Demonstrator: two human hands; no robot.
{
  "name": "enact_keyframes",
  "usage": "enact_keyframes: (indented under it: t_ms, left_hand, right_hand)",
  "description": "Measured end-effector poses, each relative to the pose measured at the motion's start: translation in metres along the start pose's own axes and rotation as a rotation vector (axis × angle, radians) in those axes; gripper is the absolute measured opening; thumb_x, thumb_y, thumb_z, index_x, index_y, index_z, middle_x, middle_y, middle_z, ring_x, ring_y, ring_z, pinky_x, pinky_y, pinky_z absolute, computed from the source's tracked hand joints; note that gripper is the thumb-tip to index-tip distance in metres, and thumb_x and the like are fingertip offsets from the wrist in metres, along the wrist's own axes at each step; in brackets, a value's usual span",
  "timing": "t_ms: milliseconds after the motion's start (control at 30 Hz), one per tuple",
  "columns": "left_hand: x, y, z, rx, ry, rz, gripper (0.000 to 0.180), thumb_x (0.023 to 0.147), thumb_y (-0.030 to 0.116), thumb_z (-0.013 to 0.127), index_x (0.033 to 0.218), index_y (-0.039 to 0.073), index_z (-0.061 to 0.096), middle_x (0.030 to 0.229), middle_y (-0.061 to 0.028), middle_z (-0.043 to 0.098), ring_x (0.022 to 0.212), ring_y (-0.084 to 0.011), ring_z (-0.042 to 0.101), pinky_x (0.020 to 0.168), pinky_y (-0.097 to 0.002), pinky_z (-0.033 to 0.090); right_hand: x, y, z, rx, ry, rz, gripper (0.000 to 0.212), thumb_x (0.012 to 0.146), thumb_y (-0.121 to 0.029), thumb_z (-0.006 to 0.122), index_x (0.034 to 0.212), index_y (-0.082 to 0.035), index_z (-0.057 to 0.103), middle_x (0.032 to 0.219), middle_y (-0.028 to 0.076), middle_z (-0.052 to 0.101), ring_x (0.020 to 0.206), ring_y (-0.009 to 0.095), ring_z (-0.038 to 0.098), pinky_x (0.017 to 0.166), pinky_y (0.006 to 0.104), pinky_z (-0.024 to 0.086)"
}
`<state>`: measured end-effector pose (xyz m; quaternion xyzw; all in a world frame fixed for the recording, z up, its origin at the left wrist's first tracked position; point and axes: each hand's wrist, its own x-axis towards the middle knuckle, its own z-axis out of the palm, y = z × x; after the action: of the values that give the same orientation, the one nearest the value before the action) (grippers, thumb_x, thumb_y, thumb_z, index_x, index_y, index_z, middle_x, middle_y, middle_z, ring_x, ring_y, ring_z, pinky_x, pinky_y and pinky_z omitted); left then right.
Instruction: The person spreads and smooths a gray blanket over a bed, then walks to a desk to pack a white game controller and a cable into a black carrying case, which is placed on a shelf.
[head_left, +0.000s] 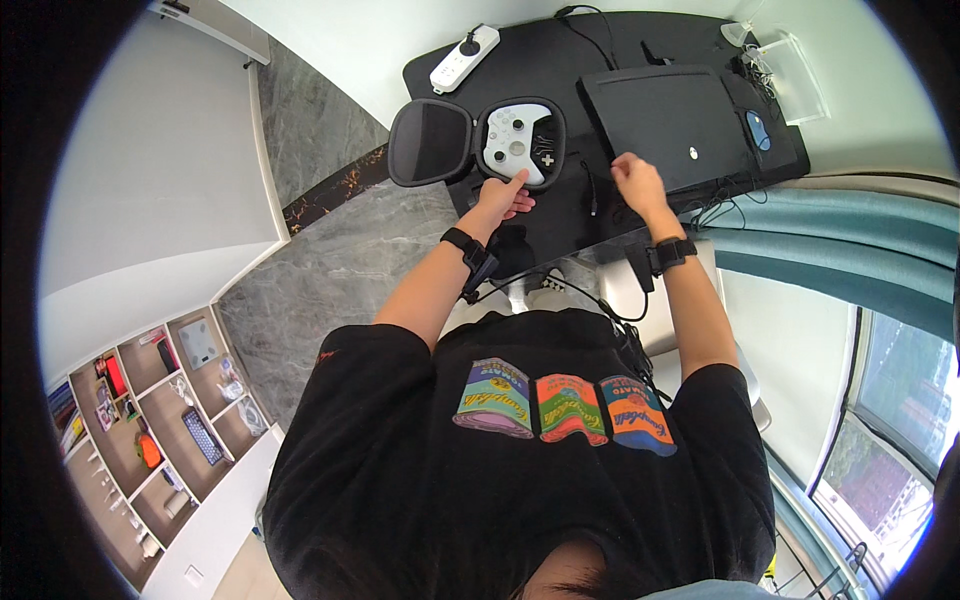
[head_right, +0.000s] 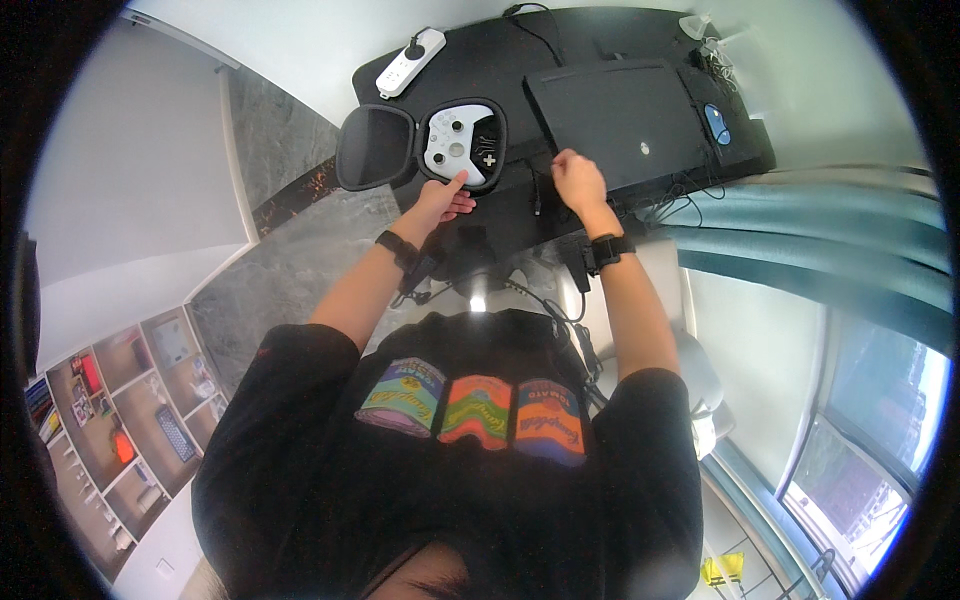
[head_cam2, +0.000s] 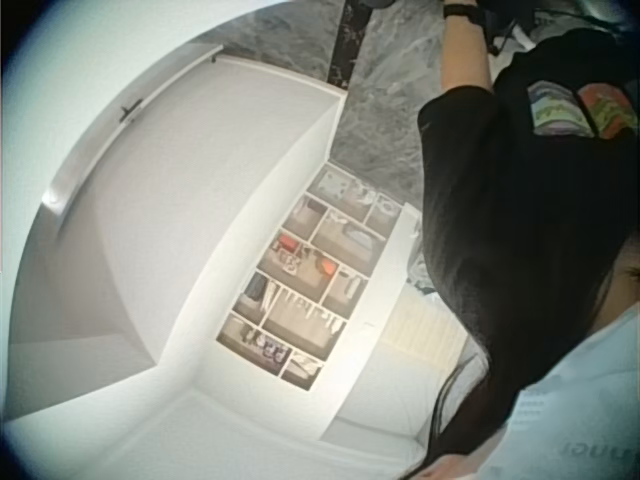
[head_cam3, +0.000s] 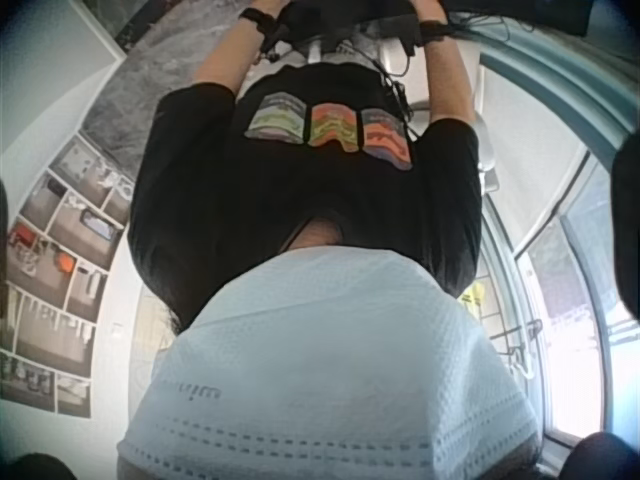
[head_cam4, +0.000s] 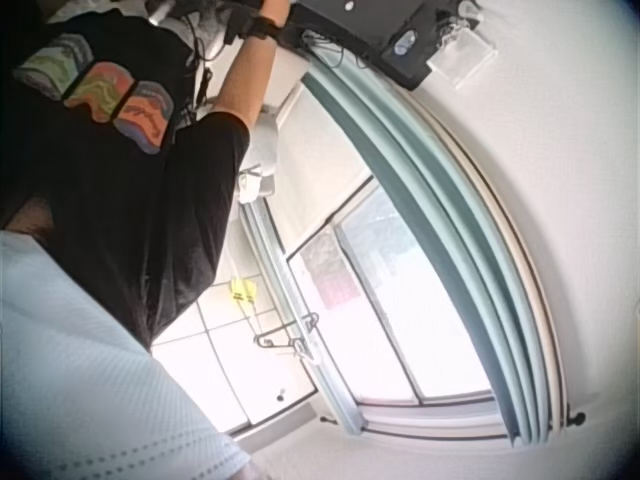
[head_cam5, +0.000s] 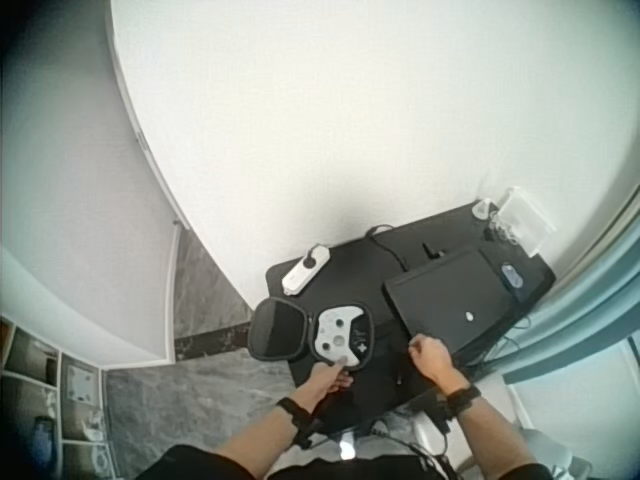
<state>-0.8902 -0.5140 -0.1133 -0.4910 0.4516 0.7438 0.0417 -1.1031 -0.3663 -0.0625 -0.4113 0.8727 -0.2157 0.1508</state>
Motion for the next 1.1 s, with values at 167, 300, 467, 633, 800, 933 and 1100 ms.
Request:
enact_keyframes:
  t_ms: [167, 300, 467, 633, 800, 933, 1100]
  left_hand:
    - [-0.014, -0.01, 0.011, 0.115, -0.134, 0.087, 0.034, 0.086, 0.038, 0.053, 0.087, 0.005, 0.058, 0.079, -0.0077, 0.067, 0.065, -0.0125, 0.063, 0.053, -0.0225, 0.04]
    - [-0.037, -0.027, 0.015, 0.187, -0.233, 0.097, 0.029, 0.087, 0.034, 0.052, 0.096, 0.007, 0.058, 0.084, -0.0059, 0.066, 0.073, -0.0109, 0.061, 0.061, -0.0228, 0.041]
    - [-0.049, -0.047, 0.033, 0.204, -0.156, 0.085, 0.028, 0.087, 0.029, 0.052, 0.103, 0.006, 0.056, 0.087, -0.0053, 0.064, 0.077, -0.0109, 0.058, 0.062, -0.0241, 0.042]
    - [-0.038, -0.056, 0.071, 0.211, -0.194, 0.108, 0.031, 0.085, 0.027, 0.053, 0.106, 0.006, 0.051, 0.094, -0.0064, 0.061, 0.078, -0.0122, 0.057, 0.063, -0.0256, 0.043]
    - [-0.018, -0.056, 0.101, 0.228, -0.13, 0.139, 0.027, 0.084, 0.025, 0.054, 0.103, 0.006, 0.054, 0.089, -0.006, 0.062, 0.073, -0.0109, 0.057, 0.059, -0.0234, 0.042]
    - [-0.007, -0.058, 0.123, 0.195, -0.042, 0.211, 0.021, 0.083, 0.018, 0.059, 0.094, 0.001, 0.057, 0.079, -0.006, 0.063, 0.064, -0.0107, 0.057, 0.056, -0.0233, 0.045]
    - [-0.003, -0.056, 0.132, 0.199, 0.025, 0.189, 0.018, 0.084, 0.015, 0.056, 0.093, -0.002, 0.056, 0.076, -0.0082, 0.063, 0.063, -0.0118, 0.059, 0.058, -0.0238, 0.047]
  right_hand:
    - [-0.006, 0.037, -0.02, -0.065, -0.072, 0.144, 0.026, 0.075, -0.021, 0.064, 0.094, -0.004, 0.06, 0.088, 0.014, 0.064, 0.088, 0.03, 0.061, 0.077, 0.0394, 0.048]
    - [-0.015, 0.053, -0.01, -0.1, -0.086, 0.124, 0.025, 0.073, -0.018, 0.067, 0.091, -0.003, 0.061, 0.08, 0.012, 0.065, 0.08, 0.027, 0.063, 0.072, 0.0354, 0.049]
    - [-0.018, 0.059, -0.005, 0.112, -0.145, 0.063, 0.017, 0.075, -0.013, 0.062, 0.09, -0.005, 0.061, 0.082, 0.014, 0.065, 0.083, 0.031, 0.061, 0.073, 0.0385, 0.048]
    - [-0.01, 0.084, -0.019, 0.238, 0.027, 0.03, 0.017, 0.079, -0.016, 0.057, 0.091, -0.004, 0.061, 0.083, 0.016, 0.065, 0.081, 0.032, 0.062, 0.073, 0.0372, 0.048]
    - [0.02, 0.152, -0.053, 0.237, 0.216, 0.151, 0.016, 0.081, -0.009, 0.054, 0.091, 0.001, 0.061, 0.078, 0.009, 0.066, 0.073, 0.016, 0.064, 0.068, 0.0276, 0.049]
    - [0.053, 0.212, -0.091, 0.156, 0.316, 0.279, 0.025, 0.079, -0.019, 0.053, 0.094, -0.003, 0.064, 0.087, 0.017, 0.065, 0.086, 0.03, 0.063, 0.077, 0.036, 0.048]
    - [0.1, 0.262, -0.11, 0.074, 0.328, 0.364, 0.033, 0.078, -0.02, 0.05, 0.102, 0.0, 0.062, 0.099, 0.02, 0.062, 0.098, 0.033, 0.058, 0.087, 0.0367, 0.044]
